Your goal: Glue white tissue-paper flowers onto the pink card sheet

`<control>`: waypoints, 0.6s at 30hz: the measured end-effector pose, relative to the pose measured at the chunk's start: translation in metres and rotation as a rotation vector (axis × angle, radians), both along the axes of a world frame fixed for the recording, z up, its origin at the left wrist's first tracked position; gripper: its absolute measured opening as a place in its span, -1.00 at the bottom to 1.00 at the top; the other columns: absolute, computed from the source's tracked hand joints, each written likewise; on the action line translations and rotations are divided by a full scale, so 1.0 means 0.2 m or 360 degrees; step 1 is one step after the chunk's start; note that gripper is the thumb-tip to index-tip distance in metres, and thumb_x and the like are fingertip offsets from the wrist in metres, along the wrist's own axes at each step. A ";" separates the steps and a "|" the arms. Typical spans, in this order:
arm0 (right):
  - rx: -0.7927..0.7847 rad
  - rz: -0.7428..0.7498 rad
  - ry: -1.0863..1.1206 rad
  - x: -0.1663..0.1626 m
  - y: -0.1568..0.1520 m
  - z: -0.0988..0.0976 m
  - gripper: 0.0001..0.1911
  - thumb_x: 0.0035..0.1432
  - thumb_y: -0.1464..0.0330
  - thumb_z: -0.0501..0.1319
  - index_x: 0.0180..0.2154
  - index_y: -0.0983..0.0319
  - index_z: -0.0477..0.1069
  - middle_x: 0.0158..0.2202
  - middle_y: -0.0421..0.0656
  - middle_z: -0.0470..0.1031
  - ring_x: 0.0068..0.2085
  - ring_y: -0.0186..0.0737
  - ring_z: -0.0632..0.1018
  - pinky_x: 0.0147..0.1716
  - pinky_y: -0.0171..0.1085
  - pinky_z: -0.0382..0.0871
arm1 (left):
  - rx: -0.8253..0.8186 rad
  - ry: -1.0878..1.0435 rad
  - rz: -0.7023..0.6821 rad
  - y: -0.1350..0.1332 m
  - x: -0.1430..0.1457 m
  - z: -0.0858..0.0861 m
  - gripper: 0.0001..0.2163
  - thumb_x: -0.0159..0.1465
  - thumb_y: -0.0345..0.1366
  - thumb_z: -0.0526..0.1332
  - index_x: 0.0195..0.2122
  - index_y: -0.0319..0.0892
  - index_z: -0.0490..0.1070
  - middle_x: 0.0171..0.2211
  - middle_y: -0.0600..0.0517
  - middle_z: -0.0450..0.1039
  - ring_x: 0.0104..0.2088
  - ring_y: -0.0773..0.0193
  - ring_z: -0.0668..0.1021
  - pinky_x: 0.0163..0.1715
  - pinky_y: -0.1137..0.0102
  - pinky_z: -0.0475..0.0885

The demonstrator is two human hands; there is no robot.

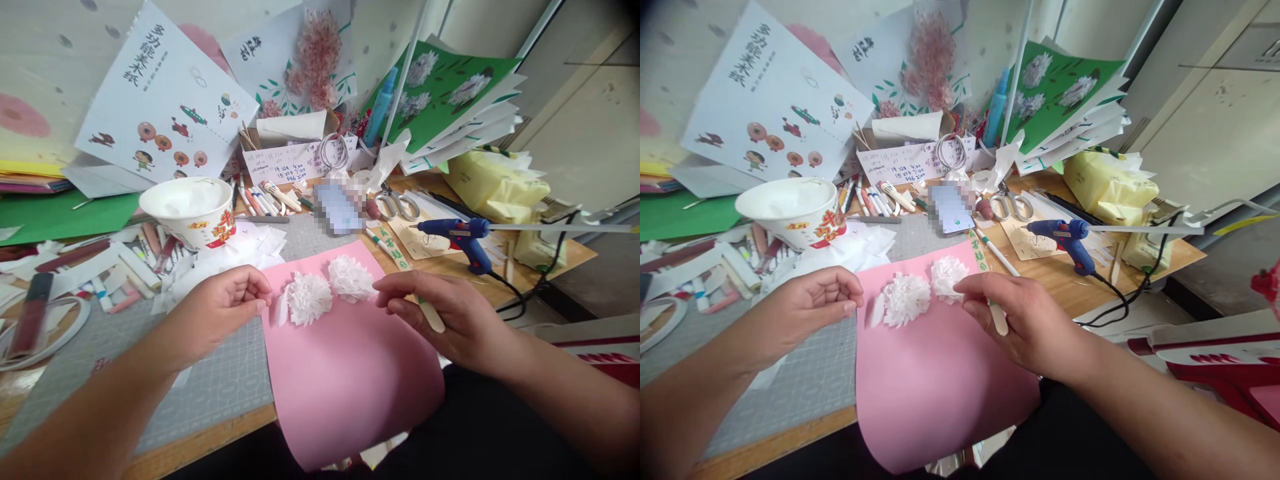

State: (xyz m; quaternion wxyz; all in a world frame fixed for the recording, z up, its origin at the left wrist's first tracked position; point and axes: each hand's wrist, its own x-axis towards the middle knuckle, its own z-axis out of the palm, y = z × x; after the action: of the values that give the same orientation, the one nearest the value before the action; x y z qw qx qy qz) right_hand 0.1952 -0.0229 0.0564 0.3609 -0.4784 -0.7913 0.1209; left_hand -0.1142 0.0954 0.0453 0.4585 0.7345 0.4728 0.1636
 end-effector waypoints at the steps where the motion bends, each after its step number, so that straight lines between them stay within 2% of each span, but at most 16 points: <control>1: -0.0005 -0.0011 0.0008 0.00 0.00 0.00 -0.83 0.38 0.46 0.23 -0.05 0.13 0.50 -0.27 -0.13 0.74 -0.31 -0.22 0.75 -0.31 -0.35 0.62 | 0.0034 0.0031 -0.0019 0.00 0.00 0.00 -0.75 0.13 0.00 0.25 -0.34 -0.07 0.43 -0.39 0.02 0.51 -0.34 0.16 0.56 -0.29 0.28 0.52; 4: -0.0036 -0.0018 0.0012 0.01 -0.01 0.00 -0.83 0.37 0.45 0.23 -0.06 0.14 0.51 -0.26 -0.11 0.74 -0.29 -0.20 0.76 -0.27 -0.32 0.65 | 0.0173 0.0160 -0.0039 -0.01 0.00 -0.01 -0.74 0.09 -0.02 0.27 -0.30 -0.06 0.48 -0.35 0.01 0.53 -0.31 0.12 0.54 -0.27 0.26 0.50; 7: -0.0054 -0.0020 0.0000 0.01 -0.01 0.00 -0.84 0.37 0.44 0.24 -0.05 0.13 0.52 -0.25 -0.11 0.74 -0.28 -0.19 0.76 -0.25 -0.31 0.66 | 0.0299 0.0274 -0.0042 -0.02 0.01 -0.02 -0.65 0.06 -0.05 0.28 -0.15 -0.04 0.55 -0.23 -0.01 0.54 -0.26 0.11 0.51 -0.19 0.22 0.48; 9: -0.0041 -0.0017 -0.0011 0.02 -0.02 0.01 -0.83 0.37 0.45 0.25 -0.05 0.14 0.52 -0.25 -0.12 0.74 -0.28 -0.20 0.76 -0.27 -0.34 0.65 | 0.0320 0.0323 -0.0063 -0.02 0.01 -0.03 -0.61 0.10 -0.06 0.23 -0.08 -0.03 0.56 -0.26 0.00 0.54 -0.30 0.14 0.50 -0.22 0.24 0.47; 14: -0.0009 0.0026 -0.0043 0.02 -0.03 0.01 -0.85 0.38 0.45 0.25 -0.06 0.15 0.51 -0.27 -0.14 0.74 -0.30 -0.26 0.75 -0.34 -0.41 0.59 | 0.0301 0.0372 -0.0135 0.00 0.00 -0.04 -0.66 0.11 -0.08 0.17 -0.16 -0.05 0.59 -0.42 0.05 0.46 -0.40 0.18 0.48 -0.39 0.33 0.40; 18: -0.0006 -0.0013 0.0006 0.03 -0.04 -0.01 -0.85 0.40 0.46 0.23 -0.05 0.16 0.50 -0.27 -0.15 0.73 -0.31 -0.28 0.74 -0.32 -0.41 0.57 | 0.0293 0.0390 -0.0161 0.01 -0.02 -0.04 -0.66 0.12 -0.05 0.16 -0.25 -0.06 0.65 -0.45 0.03 0.50 -0.42 0.18 0.50 -0.41 0.34 0.38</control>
State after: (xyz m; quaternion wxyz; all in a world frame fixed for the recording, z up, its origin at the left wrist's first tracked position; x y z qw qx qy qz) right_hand 0.2008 -0.0302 0.0550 0.3620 -0.4823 -0.7884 0.1219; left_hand -0.1177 0.0981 0.0372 0.3358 0.8107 0.4707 0.0922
